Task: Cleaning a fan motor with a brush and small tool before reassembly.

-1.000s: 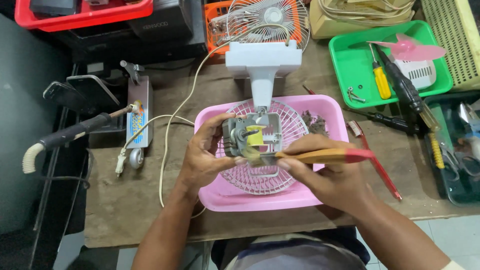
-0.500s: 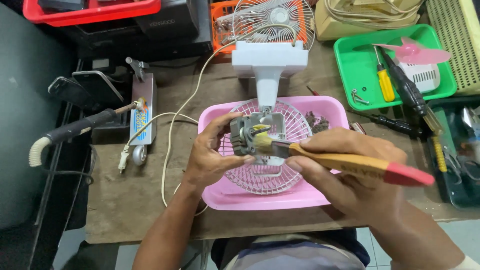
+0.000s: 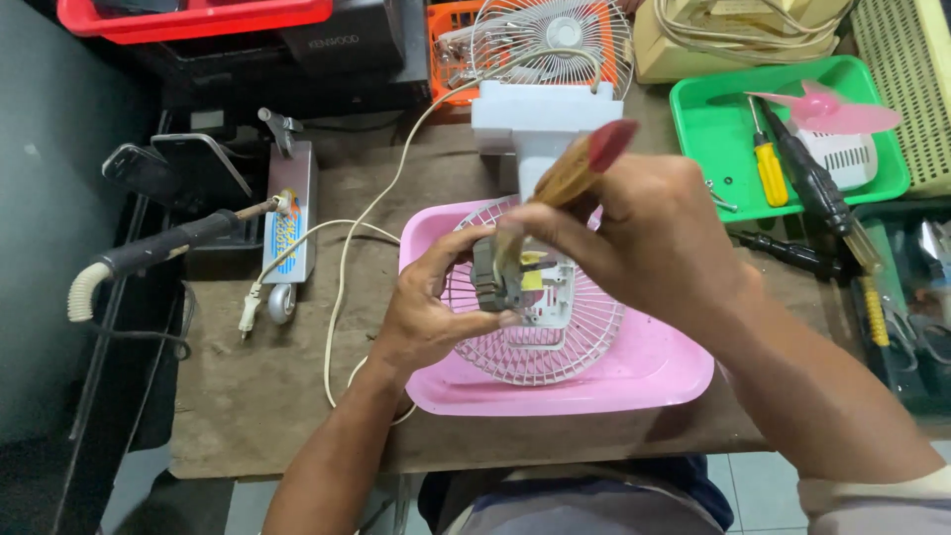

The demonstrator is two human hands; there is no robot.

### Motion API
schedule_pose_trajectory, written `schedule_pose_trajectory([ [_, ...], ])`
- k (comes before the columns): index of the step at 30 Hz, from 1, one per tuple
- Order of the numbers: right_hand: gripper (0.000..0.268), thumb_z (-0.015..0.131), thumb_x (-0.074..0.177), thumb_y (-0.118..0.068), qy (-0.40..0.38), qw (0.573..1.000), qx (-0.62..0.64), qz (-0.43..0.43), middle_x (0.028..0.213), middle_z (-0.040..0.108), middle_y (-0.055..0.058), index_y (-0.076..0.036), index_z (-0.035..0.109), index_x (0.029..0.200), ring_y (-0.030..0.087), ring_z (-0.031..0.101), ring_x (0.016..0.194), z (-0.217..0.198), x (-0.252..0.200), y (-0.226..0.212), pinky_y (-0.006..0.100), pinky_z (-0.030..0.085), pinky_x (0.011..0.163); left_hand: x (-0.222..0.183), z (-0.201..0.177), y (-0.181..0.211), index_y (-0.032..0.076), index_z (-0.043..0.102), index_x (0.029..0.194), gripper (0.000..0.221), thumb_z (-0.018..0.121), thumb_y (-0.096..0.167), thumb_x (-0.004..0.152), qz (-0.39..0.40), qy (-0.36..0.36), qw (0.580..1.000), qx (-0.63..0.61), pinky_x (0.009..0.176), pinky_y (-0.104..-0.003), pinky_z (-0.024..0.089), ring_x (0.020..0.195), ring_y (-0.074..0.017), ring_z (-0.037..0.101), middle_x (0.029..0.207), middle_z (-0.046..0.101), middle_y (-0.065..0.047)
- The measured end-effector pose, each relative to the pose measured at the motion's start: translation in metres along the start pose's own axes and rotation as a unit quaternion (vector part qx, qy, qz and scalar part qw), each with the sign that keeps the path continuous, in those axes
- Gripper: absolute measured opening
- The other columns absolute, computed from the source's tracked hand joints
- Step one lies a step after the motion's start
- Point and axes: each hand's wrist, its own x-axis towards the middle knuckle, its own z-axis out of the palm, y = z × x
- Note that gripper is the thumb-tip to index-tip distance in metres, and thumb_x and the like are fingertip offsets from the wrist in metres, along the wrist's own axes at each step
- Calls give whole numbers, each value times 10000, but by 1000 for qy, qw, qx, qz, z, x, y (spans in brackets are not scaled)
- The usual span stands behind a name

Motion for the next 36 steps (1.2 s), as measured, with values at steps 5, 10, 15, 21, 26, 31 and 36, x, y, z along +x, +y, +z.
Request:
schedule_pose_trajectory([
  [5, 213, 822, 895, -272, -33, 998, 52, 21, 772, 716, 25, -68, 771, 858, 131, 630, 586, -10, 7, -3, 304, 420, 511, 0, -2, 1, 85, 565, 1374, 809, 936, 248, 673, 2, -13, 1000, -7, 1102, -295, 514, 1218, -175, 640, 1327, 651, -69],
  [10, 141, 770, 987, -141, 30, 997, 64, 25, 884, 727, 74, -15, 758, 924, 168, 683, 720, -7, 9, 3, 285, 487, 592, 0, -2, 2, 87, 569, 1373, 787, 929, 246, 692, 13, -14, 1000, 2, 1124, -310, 494, 1232, -180, 632, 1336, 651, -74],
  [15, 272, 839, 1013, -205, 78, 995, -63, 6, 963, 757, 107, 25, 743, 905, 195, 634, 657, -4, -4, 20, 346, 432, 552, -1, -2, 3, 89, 568, 1368, 788, 940, 187, 680, 3, -15, 1000, -9, 1106, -290, 507, 1202, -163, 642, 1323, 653, -69],
  [21, 167, 787, 989, -174, 8, 992, 55, 116, 717, 662, 23, -36, 701, 949, 94, 511, 543, -1, -9, 27, 259, 391, 502, 0, -2, 1, 76, 540, 1389, 794, 929, 171, 703, 21, -21, 999, -24, 1077, -294, 540, 1177, -167, 651, 1307, 652, -86],
  [26, 130, 702, 960, -96, 2, 918, 328, 221, 805, 643, 87, 26, 657, 963, 152, 654, 675, 2, -18, 25, 243, 541, 611, 0, -2, 1, 62, 520, 1403, 785, 914, 111, 726, 21, -29, 998, -55, 1100, -305, 528, 1217, -184, 644, 1358, 641, -118],
  [31, 157, 678, 1007, -151, 71, 927, 275, 244, 750, 695, 118, 1, 643, 1000, 130, 625, 526, -2, -22, 32, 194, 481, 433, 0, -3, 0, 52, 517, 1403, 794, 913, 85, 716, 22, -27, 997, -71, 1099, -314, 538, 1229, -197, 633, 1367, 630, -133],
  [36, 126, 735, 1000, -133, 71, 959, 161, 222, 808, 704, 62, -12, 704, 977, 98, 650, 663, 8, -27, 36, 209, 472, 574, 0, -2, 1, 43, 503, 1416, 784, 894, 63, 737, 25, -41, 995, -92, 1106, -312, 534, 1258, -202, 627, 1411, 617, -142],
])
